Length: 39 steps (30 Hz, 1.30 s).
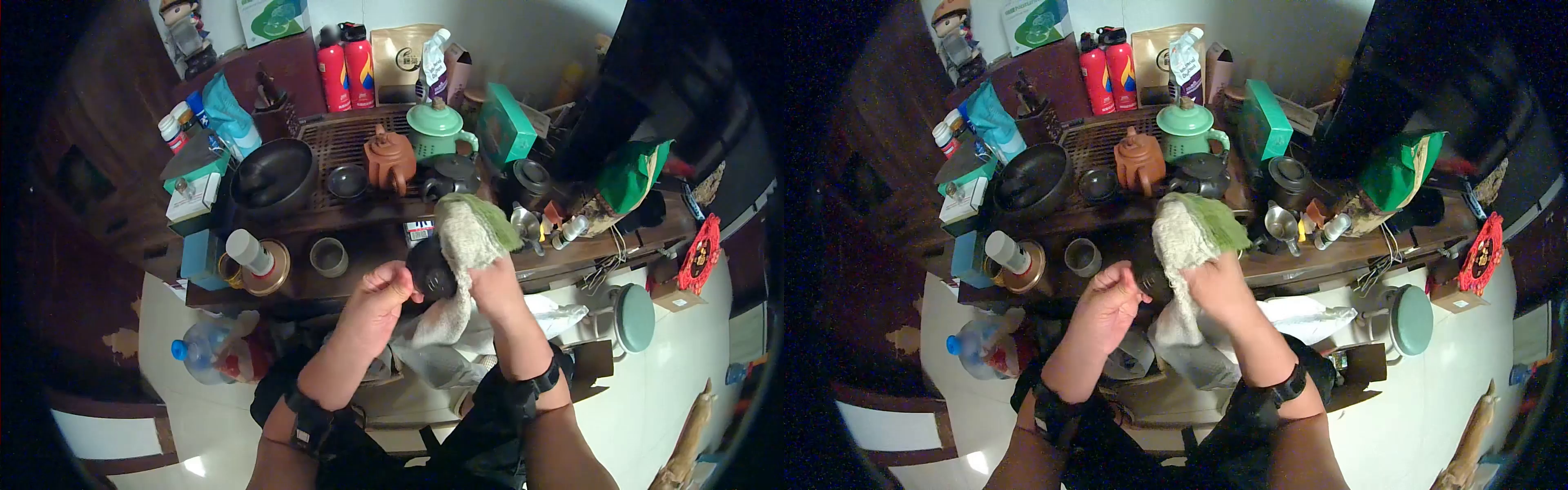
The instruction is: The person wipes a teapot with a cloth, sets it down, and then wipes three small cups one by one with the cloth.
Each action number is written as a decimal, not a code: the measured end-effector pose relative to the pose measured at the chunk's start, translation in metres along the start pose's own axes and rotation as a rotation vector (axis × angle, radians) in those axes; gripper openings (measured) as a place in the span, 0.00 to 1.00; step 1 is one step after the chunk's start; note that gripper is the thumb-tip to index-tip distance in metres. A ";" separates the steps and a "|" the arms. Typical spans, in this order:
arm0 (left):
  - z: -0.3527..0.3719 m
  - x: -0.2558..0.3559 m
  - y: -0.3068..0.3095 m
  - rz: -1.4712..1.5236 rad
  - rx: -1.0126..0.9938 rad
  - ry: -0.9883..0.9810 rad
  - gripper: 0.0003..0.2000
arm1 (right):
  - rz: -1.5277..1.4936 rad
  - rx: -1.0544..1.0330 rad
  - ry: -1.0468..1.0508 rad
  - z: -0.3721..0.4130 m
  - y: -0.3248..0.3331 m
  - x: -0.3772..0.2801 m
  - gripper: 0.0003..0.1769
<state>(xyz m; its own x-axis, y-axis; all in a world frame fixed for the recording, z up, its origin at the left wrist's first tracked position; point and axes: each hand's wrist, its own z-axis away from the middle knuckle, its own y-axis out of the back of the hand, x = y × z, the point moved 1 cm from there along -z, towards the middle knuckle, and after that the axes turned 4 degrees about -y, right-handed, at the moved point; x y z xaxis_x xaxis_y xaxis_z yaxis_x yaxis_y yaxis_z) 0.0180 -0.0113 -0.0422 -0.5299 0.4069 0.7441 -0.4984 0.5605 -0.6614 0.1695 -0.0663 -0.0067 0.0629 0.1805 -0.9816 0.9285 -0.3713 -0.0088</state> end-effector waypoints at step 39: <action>-0.001 0.037 -0.008 -0.398 -0.006 -0.195 0.21 | 0.679 0.070 0.864 -0.001 -0.031 -0.009 0.17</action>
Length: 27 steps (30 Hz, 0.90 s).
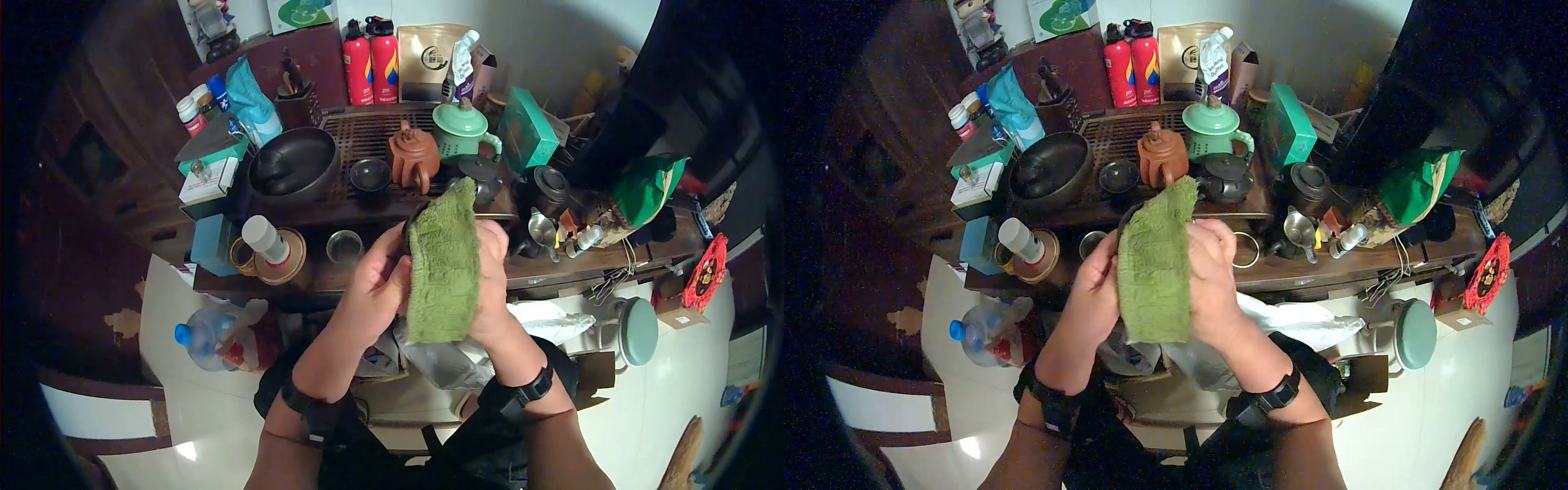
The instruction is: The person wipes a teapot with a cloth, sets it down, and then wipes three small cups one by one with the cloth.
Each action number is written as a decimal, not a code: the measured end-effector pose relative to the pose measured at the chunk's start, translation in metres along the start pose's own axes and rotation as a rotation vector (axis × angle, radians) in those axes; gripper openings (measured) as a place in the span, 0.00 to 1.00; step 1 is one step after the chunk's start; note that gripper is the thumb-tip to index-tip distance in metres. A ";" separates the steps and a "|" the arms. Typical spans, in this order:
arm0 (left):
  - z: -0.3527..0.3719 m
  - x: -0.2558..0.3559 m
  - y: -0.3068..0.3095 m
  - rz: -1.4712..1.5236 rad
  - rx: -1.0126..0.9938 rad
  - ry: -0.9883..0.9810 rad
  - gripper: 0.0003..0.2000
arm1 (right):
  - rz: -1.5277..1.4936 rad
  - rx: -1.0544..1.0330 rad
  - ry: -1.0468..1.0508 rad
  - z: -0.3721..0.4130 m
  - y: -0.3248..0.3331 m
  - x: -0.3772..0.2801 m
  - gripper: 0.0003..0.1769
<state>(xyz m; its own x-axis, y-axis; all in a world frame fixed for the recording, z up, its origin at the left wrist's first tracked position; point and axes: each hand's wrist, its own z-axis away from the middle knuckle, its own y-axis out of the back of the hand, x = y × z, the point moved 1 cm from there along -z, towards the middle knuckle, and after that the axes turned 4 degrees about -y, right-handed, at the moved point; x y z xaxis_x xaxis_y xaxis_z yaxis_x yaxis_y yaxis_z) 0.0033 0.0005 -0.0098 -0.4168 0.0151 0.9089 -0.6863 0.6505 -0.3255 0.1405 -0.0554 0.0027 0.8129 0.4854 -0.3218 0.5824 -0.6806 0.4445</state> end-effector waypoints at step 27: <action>0.003 -0.012 0.017 -0.050 -0.182 0.149 0.21 | -0.580 -0.235 -0.415 -0.011 0.011 -0.003 0.22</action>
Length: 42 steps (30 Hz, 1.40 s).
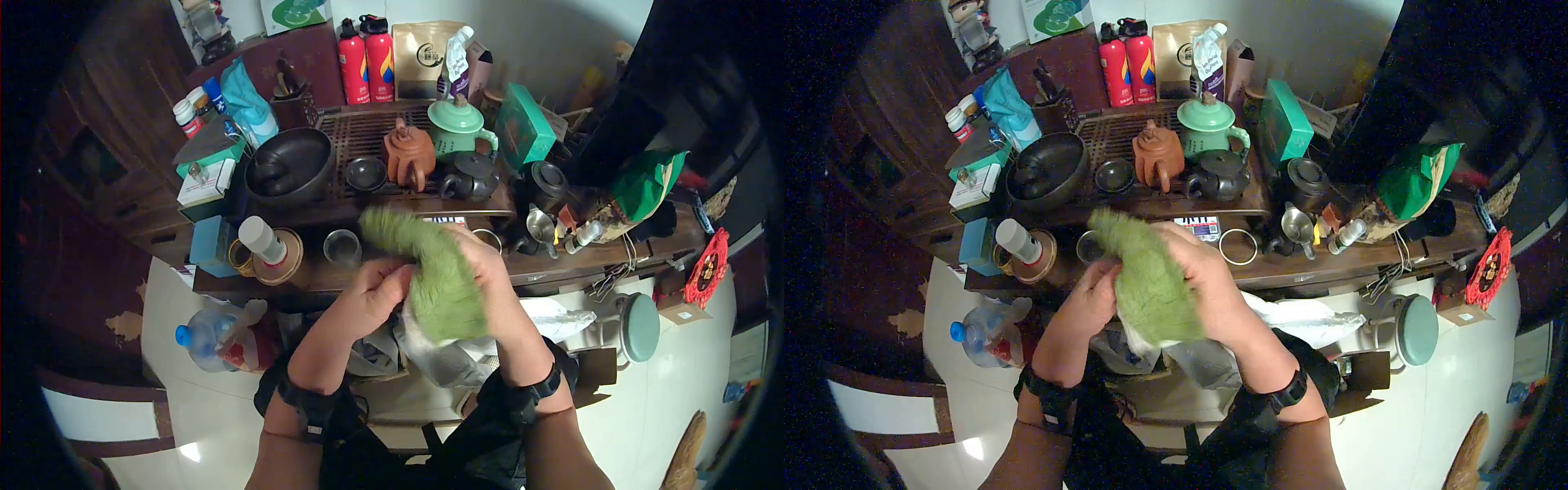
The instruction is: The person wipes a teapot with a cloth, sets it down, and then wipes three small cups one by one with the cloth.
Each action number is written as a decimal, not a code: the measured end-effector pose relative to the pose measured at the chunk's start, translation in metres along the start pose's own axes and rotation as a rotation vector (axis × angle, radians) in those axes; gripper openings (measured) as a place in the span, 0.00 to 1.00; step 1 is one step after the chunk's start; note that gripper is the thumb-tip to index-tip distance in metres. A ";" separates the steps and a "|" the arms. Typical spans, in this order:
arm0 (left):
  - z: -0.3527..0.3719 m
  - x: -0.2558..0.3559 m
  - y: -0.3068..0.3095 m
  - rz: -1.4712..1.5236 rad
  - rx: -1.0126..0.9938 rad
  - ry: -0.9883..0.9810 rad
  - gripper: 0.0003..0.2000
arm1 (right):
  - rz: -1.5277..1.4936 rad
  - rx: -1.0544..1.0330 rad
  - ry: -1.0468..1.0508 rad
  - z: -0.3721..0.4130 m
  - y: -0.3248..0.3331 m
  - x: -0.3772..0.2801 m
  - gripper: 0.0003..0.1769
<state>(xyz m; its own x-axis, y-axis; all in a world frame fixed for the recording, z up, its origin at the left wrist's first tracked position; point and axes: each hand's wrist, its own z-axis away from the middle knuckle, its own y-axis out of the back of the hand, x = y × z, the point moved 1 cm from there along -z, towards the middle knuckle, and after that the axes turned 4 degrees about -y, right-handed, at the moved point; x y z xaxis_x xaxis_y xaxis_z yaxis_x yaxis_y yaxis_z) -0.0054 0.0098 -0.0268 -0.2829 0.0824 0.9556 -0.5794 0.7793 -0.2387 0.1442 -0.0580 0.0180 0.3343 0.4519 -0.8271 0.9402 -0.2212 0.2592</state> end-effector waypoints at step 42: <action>-0.016 0.015 0.019 -0.076 0.491 -0.028 0.16 | -0.288 0.625 -0.350 -0.003 0.038 0.030 0.10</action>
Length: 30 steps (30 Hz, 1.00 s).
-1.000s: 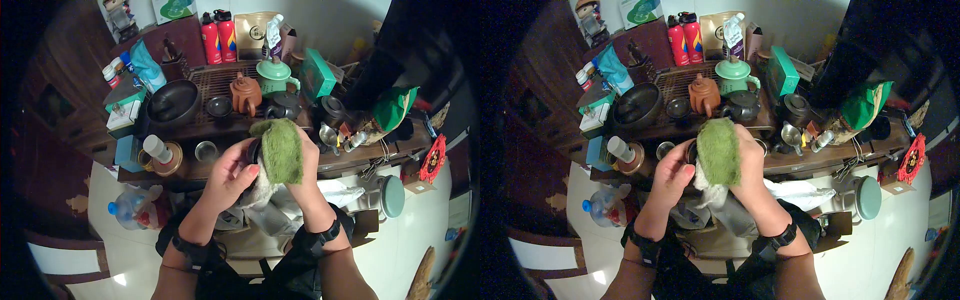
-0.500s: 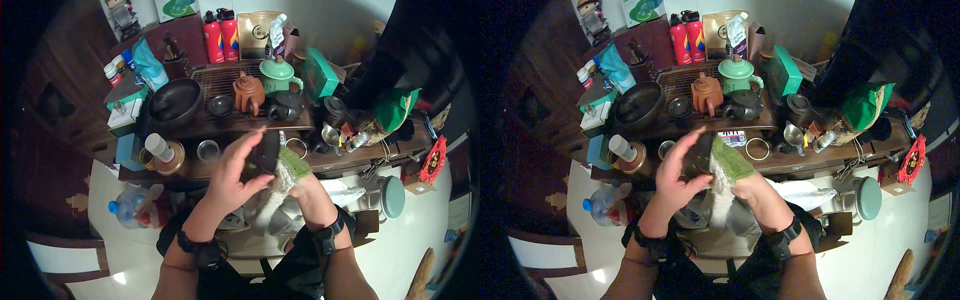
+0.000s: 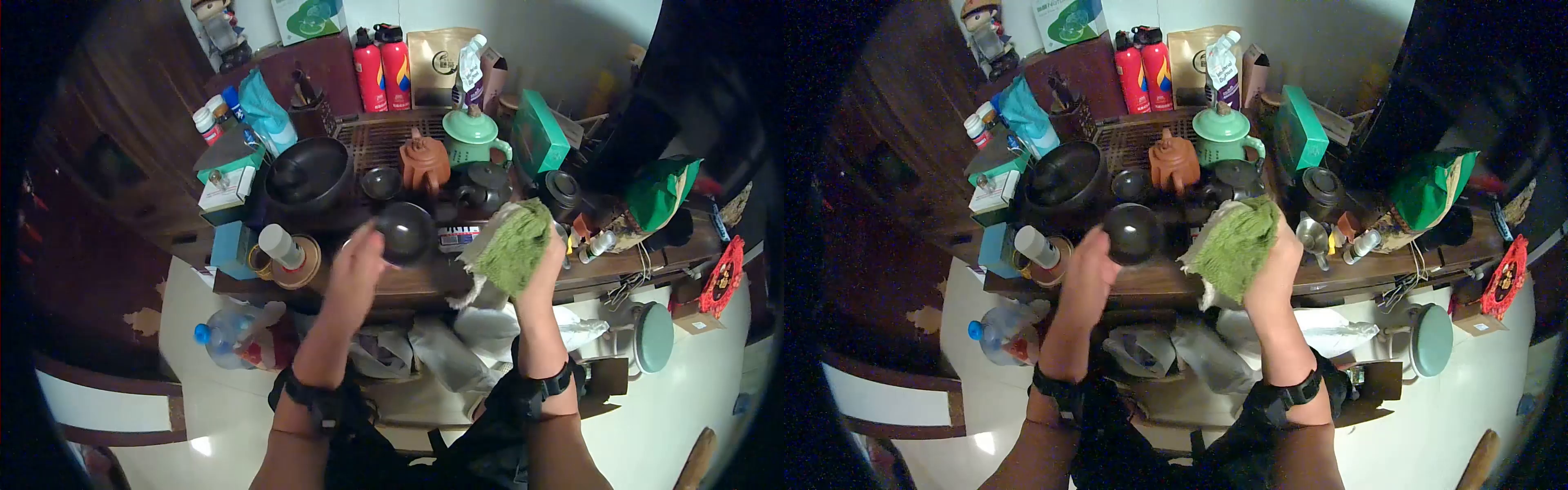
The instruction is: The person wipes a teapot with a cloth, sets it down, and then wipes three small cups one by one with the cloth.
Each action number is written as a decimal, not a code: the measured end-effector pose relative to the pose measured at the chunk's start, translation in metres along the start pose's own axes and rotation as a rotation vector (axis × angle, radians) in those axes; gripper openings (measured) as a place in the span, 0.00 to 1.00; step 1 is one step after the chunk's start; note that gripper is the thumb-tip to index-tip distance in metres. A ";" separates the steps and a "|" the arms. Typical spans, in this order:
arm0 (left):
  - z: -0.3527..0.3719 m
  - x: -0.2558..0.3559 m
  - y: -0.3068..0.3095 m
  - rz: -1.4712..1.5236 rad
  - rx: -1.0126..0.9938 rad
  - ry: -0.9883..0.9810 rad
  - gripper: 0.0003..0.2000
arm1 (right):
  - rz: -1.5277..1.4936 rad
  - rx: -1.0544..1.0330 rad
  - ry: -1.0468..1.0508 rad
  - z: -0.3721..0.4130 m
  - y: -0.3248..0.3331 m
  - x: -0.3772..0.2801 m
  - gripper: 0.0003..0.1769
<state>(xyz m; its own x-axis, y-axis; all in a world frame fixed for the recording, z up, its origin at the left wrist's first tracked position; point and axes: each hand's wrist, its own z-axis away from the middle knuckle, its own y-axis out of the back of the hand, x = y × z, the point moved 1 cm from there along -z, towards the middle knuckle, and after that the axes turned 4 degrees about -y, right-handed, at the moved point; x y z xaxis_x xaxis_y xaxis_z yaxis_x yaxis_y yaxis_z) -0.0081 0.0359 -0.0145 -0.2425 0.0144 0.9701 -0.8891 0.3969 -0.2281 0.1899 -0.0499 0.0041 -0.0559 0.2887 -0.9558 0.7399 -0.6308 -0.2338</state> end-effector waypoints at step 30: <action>-0.133 -0.014 0.025 -1.796 0.182 -0.701 0.13 | -0.553 -0.094 -0.275 -0.013 0.024 0.007 0.13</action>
<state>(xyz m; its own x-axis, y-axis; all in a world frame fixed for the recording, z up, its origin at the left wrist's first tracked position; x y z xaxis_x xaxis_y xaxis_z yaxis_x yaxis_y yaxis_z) 0.0248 0.1673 -0.0223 0.8095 -0.5688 -0.1454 -0.2502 -0.5583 0.7910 0.2161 -0.0541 -0.0058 -0.6089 0.3505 -0.7117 0.6074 -0.3711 -0.7024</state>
